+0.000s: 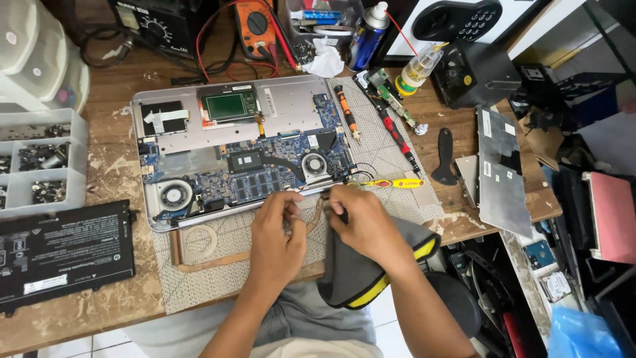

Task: Disassembling and repairing internal laptop hardware including the motherboard and battery using a screwdriver.

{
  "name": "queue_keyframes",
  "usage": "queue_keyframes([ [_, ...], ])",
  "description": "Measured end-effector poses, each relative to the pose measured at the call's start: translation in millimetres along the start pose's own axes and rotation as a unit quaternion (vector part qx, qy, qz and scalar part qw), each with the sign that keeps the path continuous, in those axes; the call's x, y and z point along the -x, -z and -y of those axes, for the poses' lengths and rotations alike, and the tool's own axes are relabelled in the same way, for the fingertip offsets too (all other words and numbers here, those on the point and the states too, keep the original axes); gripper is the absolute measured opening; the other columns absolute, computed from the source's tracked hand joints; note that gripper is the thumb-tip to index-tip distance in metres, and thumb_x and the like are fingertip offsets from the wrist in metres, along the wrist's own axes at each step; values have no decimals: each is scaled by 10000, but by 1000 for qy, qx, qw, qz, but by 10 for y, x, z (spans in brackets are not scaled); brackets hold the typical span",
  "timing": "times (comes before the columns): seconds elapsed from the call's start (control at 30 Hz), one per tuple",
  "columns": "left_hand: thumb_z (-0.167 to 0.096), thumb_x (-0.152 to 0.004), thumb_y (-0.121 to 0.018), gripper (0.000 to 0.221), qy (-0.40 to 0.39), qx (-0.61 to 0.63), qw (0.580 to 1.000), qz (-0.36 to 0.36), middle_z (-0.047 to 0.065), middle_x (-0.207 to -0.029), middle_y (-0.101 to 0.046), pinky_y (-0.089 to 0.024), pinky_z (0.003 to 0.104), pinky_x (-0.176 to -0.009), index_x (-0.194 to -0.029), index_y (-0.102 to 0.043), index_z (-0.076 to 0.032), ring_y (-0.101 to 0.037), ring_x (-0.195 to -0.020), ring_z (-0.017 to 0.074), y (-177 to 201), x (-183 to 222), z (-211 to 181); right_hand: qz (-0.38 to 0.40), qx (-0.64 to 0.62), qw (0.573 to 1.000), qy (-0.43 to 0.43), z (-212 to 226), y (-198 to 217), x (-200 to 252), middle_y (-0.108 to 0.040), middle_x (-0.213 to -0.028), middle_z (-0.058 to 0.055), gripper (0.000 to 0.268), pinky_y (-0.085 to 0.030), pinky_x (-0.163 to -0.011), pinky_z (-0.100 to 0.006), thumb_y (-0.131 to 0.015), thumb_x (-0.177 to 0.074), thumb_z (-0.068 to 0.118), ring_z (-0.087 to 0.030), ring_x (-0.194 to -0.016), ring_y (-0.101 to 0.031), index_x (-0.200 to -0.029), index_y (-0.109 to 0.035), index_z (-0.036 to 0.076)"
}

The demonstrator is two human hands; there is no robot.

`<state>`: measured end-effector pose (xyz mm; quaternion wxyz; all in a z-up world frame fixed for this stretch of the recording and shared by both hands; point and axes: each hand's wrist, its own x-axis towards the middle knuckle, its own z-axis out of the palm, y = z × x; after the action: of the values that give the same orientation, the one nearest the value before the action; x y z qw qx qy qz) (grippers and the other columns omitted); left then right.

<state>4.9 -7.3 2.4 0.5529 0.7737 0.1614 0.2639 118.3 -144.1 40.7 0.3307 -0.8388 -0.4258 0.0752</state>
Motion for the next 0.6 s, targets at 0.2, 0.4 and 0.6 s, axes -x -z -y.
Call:
queue_keyframes([
  [0.2, 100, -765, -493, 359, -2, -18, 1000, 21, 150, -786, -616, -490, 411, -740, -1062, -680, 24, -627, -723, 290, 31, -7, -95, -70, -19, 997, -7, -32, 43, 42, -657, -663, -136, 343, -492, -591, -397, -745, -756, -69, -352, -637, -643, -716, -456, 113],
  [0.4, -61, -839, -559, 352, -35, -211, 969, 125, 108, -896, -655, -416, 425, -830, -1158, -701, -103, -626, -888, 295, -10, -29, -131, -71, -36, 997, -17, -140, -126, 29, -594, -628, -116, 345, -478, -578, -387, -770, -757, -23, -333, -632, -626, -702, -459, 118],
  [0.6, -121, -883, -577, 377, -48, -307, 935, 170, 119, -984, -649, -403, 432, -843, -1247, -673, -136, -608, -948, 293, -30, -51, -188, -92, -22, 992, -82, -269, -100, 9, -567, -605, -147, 320, -459, -587, -411, -765, -770, 11, -348, -616, -600, -712, -464, 100],
])
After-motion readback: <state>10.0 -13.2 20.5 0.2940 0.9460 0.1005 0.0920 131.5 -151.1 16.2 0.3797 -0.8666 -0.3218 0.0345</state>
